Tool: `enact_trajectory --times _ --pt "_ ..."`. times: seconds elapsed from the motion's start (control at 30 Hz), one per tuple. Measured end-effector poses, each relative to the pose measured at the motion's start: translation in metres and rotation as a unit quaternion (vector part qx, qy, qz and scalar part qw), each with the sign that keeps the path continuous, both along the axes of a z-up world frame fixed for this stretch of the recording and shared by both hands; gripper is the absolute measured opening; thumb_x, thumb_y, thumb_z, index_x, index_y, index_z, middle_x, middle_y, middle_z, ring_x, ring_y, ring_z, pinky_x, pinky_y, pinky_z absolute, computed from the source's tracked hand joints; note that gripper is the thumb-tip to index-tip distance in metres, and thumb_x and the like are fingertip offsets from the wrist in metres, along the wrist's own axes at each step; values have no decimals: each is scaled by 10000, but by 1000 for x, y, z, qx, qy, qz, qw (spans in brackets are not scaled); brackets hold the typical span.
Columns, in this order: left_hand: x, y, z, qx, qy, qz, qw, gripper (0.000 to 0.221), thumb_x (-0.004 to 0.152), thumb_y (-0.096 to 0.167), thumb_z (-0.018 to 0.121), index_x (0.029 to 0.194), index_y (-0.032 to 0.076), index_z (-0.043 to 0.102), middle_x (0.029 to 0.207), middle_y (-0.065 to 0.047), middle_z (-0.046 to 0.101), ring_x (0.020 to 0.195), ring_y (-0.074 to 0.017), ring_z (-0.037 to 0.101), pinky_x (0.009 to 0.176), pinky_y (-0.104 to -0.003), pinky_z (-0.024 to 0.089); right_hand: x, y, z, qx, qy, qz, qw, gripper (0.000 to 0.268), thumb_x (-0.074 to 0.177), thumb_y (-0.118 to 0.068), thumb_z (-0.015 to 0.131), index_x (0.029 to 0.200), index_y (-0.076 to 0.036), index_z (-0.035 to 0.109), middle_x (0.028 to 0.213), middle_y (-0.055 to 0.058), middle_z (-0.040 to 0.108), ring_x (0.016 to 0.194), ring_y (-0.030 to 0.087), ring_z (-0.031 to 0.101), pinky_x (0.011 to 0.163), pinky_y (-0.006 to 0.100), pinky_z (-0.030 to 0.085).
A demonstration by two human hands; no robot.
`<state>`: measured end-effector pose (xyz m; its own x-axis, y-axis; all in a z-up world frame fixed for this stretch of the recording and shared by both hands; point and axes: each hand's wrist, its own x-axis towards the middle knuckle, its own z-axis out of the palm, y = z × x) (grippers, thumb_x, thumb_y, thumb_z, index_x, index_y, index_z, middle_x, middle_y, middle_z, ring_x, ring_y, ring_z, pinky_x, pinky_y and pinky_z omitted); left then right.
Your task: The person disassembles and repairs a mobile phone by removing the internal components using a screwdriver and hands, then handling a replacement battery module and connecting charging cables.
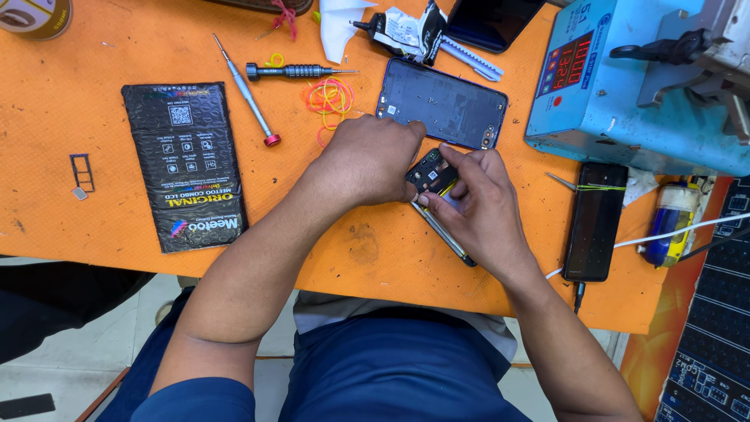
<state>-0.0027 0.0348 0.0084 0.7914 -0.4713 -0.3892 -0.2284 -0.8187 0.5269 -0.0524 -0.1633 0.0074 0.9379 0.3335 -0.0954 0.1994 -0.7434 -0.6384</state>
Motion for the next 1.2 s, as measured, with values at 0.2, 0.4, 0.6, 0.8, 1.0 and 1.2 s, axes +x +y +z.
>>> enact_trajectory --times 0.2,0.4,0.6,0.8,1.0,1.2 --pt "-2 -3 0 -2 9 2 1000 735 682 411 912 1212 73 531 1076 -175 711 1061 -374 678 853 -511 561 2 -1 0 -6 -10 11 1000 658 747 -136 921 1327 13 647 1061 97 548 709 123 562 611 265 551" --pt "-5 -6 5 6 19 1 1000 681 731 354 885 1224 71 511 1062 -169 718 1045 -371 691 836 -518 566 -14 0 1 -59 -67 -34 995 570 737 -221 941 1200 -3 689 1061 120 616 692 179 614 646 333 552" --pt "-20 -10 1 -55 -93 10 994 489 836 296 805 1177 64 543 965 -146 724 918 -370 719 677 -520 573 -14 -3 2 -97 -143 28 985 631 806 -316 891 1303 -6 656 1177 158 606 985 295 658 795 399 570" --pt "-45 -17 0 -22 -226 1 974 334 778 162 738 1073 76 605 921 -120 664 826 -294 714 584 -399 584 -14 -7 3 -172 -152 63 971 572 837 -316 847 1311 -39 684 1199 138 626 994 306 575 799 416 532" --pt "-65 -28 0 57 -283 -53 956 367 790 155 669 1105 -33 689 899 -103 651 822 -218 668 507 -312 571 -13 -16 -5 -148 -147 85 974 613 830 -274 846 1364 -36 663 1162 129 612 987 308 567 871 416 509" --pt "-64 -49 -1 109 -252 -117 955 276 777 153 668 992 -8 733 951 -136 656 860 -214 657 559 -290 584 -12 -23 -8 -154 -133 103 974 708 748 -166 825 1413 -49 610 1185 140 593 1033 319 559 925 427 510"
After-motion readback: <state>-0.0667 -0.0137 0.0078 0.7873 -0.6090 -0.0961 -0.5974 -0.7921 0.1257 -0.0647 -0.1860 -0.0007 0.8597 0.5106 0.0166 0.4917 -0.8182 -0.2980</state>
